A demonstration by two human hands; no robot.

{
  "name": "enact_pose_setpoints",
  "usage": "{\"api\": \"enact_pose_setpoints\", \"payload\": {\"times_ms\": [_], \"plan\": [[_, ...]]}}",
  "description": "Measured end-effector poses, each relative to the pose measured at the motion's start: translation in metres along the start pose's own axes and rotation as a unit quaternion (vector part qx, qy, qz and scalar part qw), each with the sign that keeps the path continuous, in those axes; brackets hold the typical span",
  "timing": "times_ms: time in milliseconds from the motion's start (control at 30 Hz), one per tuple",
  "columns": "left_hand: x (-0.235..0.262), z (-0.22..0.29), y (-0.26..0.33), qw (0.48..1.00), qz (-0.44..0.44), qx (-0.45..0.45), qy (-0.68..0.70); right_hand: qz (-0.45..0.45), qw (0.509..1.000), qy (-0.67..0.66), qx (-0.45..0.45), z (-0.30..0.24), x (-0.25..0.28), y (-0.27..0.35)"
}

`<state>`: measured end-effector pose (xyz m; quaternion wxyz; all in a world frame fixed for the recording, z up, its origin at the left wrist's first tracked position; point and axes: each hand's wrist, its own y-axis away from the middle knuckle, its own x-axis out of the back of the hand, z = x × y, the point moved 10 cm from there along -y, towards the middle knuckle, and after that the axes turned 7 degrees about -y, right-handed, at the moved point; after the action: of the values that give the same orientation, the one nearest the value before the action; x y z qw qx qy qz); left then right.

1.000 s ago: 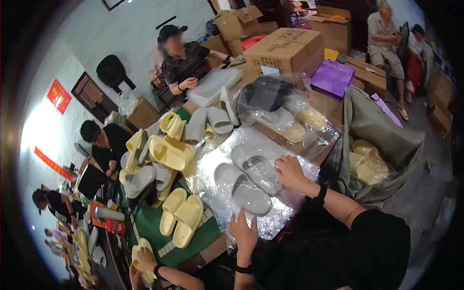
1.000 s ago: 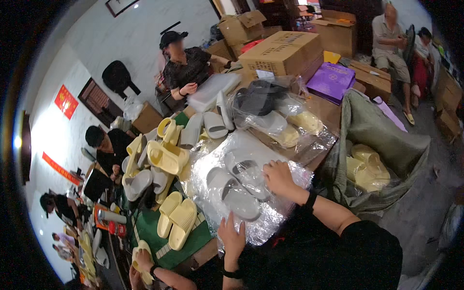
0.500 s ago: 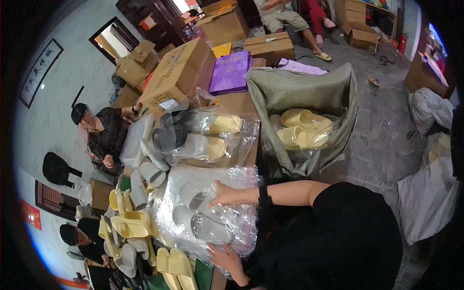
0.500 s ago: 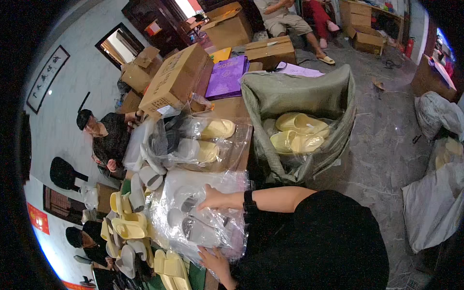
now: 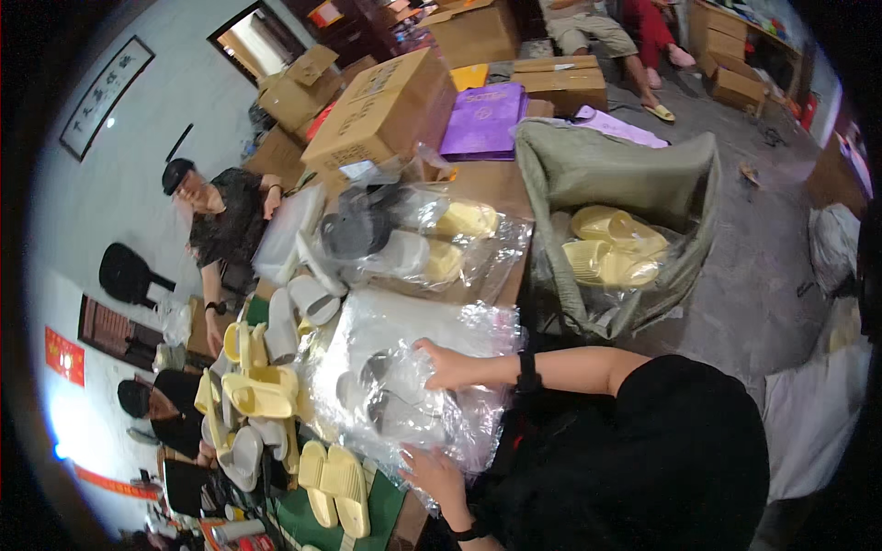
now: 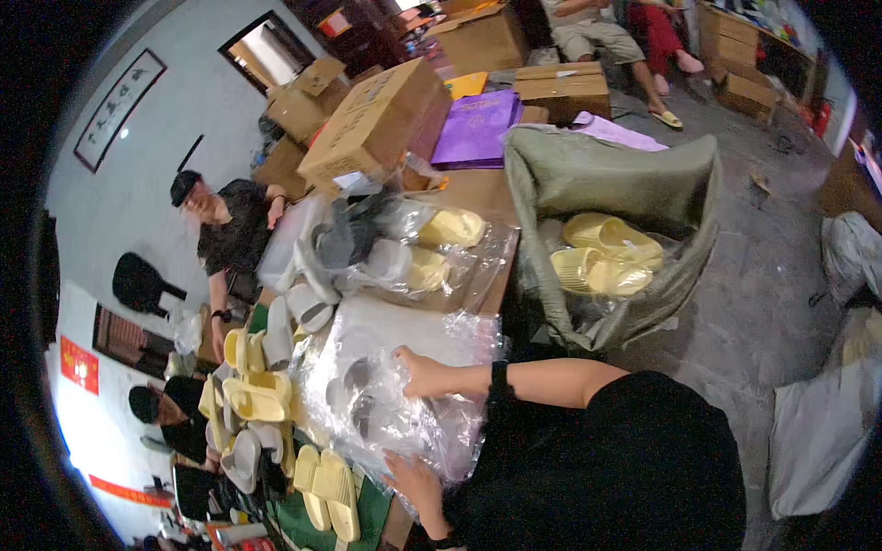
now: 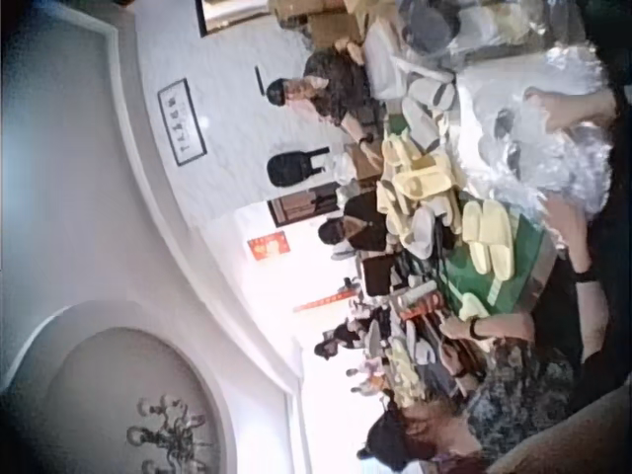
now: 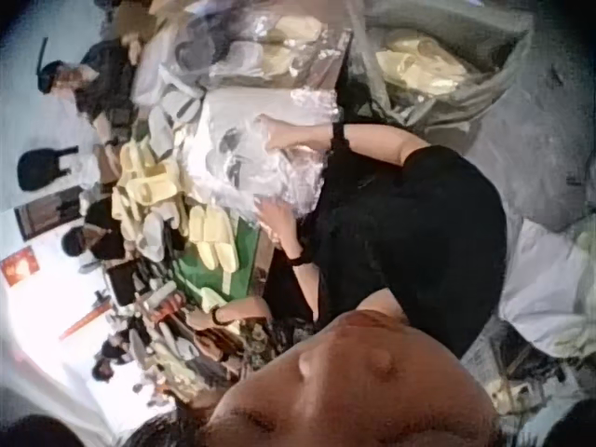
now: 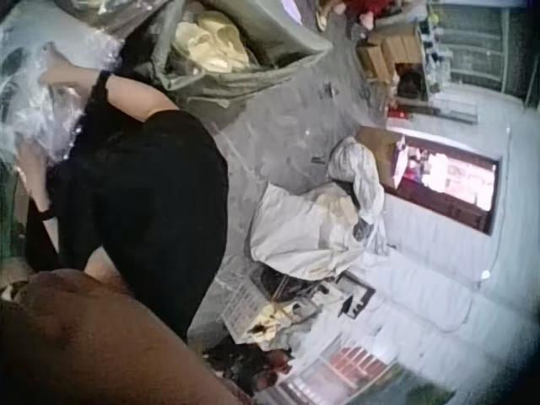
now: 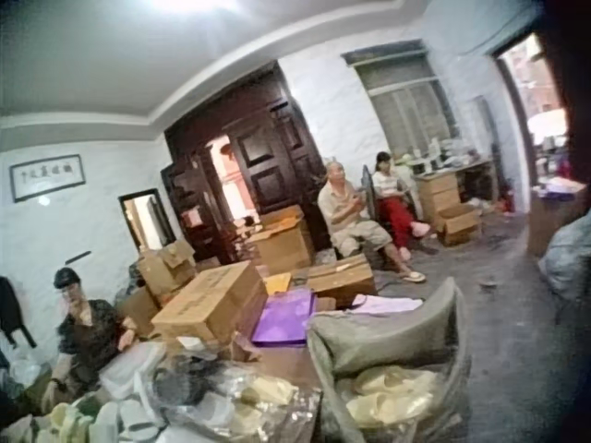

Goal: The recorder sorts through various colors of sandals, puts them into individual plastic bags, and then places the bagged sandals into a large green sack.

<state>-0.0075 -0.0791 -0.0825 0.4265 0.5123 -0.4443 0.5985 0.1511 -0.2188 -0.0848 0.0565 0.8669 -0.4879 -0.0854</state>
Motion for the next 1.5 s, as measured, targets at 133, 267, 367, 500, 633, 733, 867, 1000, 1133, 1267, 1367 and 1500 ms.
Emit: {"api": "enact_pose_setpoints", "payload": {"times_ms": [133,267,367,500,633,733,867,1000,1133,1267,1367,1500], "plan": [[-0.011,-0.001,-0.004,0.997,-0.029,0.023,0.066,0.018,0.991,-0.117,0.067,-0.016,0.017,0.006],[0.001,0.016,-0.001,0.997,-0.067,0.0,-0.048,-0.001,0.978,-0.092,0.186,-0.08,0.036,0.035],[0.004,0.019,0.0,0.998,-0.02,-0.023,-0.054,0.123,0.952,0.119,0.253,-0.098,0.101,0.055],[-0.001,0.009,0.002,0.999,0.0,-0.016,-0.038,0.163,0.932,0.014,0.324,-0.137,0.211,0.117],[-0.006,0.008,-0.001,0.999,0.002,-0.015,-0.036,0.239,0.915,-0.113,0.305,-0.144,0.32,0.198],[-0.003,0.016,-0.006,0.999,-0.005,-0.037,-0.023,0.375,0.904,-0.004,0.204,-0.121,0.406,0.261],[-0.005,0.011,-0.004,0.999,-0.015,-0.034,-0.032,0.32,0.904,0.281,0.045,-0.12,0.408,0.27],[0.0,-0.003,0.003,0.998,-0.048,0.011,-0.05,0.321,0.856,0.403,-0.051,-0.086,0.43,0.237],[-0.004,0.015,-0.008,0.998,-0.056,-0.009,-0.033,0.377,0.861,0.342,0.012,-0.131,0.417,0.272],[-0.003,0.015,-0.01,0.998,-0.06,-0.011,-0.036,0.431,0.785,0.445,-0.009,-0.148,0.431,0.289],[-0.004,0.01,-0.009,0.997,-0.059,-0.006,-0.05,0.4,0.784,0.467,-0.084,-0.159,0.398,0.276],[-0.003,0.013,-0.012,0.997,-0.068,-0.002,-0.046,0.275,0.826,0.477,-0.122,-0.098,0.437,0.263]]}}
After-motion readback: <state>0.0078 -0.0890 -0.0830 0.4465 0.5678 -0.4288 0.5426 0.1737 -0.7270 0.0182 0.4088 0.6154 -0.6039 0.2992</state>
